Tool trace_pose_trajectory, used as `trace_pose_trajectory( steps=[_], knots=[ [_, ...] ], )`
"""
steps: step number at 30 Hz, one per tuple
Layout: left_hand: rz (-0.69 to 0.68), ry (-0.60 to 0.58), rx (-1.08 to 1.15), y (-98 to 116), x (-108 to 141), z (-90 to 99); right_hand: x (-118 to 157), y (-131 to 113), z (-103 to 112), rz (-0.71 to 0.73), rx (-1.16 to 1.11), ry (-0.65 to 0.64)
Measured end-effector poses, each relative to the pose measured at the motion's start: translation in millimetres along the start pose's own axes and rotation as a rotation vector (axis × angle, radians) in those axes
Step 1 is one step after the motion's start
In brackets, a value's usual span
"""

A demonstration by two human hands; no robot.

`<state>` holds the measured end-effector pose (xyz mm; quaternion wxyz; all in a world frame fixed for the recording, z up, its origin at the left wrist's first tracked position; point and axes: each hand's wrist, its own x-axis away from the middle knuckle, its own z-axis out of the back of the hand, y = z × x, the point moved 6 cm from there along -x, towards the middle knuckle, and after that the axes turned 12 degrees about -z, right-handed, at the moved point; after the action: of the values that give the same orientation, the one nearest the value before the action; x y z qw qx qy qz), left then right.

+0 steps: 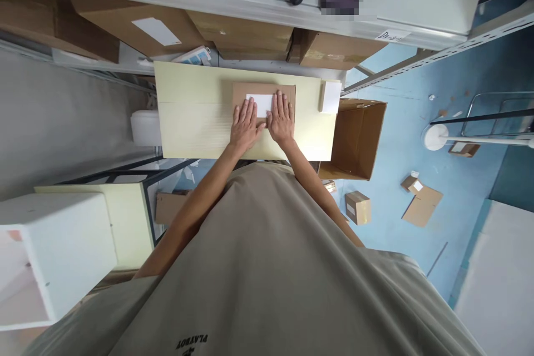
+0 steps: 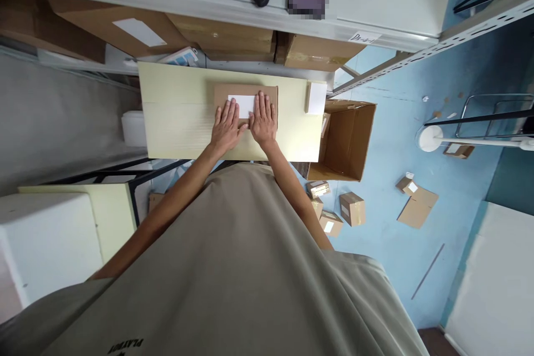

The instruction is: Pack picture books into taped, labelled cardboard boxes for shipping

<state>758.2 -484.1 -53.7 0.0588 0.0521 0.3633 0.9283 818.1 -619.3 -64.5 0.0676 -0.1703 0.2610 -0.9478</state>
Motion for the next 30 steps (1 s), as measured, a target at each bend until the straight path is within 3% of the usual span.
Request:
trace_pose_trajectory(
  steps=[8, 12, 17, 21, 24, 26, 30],
  knots=[
    [0.027, 0.010, 0.013, -1.8, -11.6, 5.0, 40.2, 6.8, 0.3, 0.162, 0.045, -0.111],
    [-0.015, 0.010, 0.001, -3.3, 6.2, 17.8, 47.5, 23.2, 7.9, -0.002, 0.010, -0.034],
    [-0.123, -0.114, -0.010, -18.8, 63.4, 25.2, 62.2, 61.0, 14.8, -0.206, -0.117, 0.052],
    [0.135, -0.018, 0.100, -57.9, 87.9, 15.9, 73.9, 93.3, 4.2, -0.377, -0.436, 0.009],
    [0.283, 0.025, 0.293, -70.5, 86.9, 2.1, 76.2, 92.4, -1.0, -0.406, -0.617, -0.013],
    [0.268, 0.076, 0.341, -64.7, 82.6, 7.0, 76.7, 83.7, 11.0, -0.391, -0.658, 0.049],
    [0.137, 0.205, 0.354, -40.6, 76.3, 45.3, 87.3, 66.7, 61.5, -0.346, -0.692, 0.193]
  ],
)
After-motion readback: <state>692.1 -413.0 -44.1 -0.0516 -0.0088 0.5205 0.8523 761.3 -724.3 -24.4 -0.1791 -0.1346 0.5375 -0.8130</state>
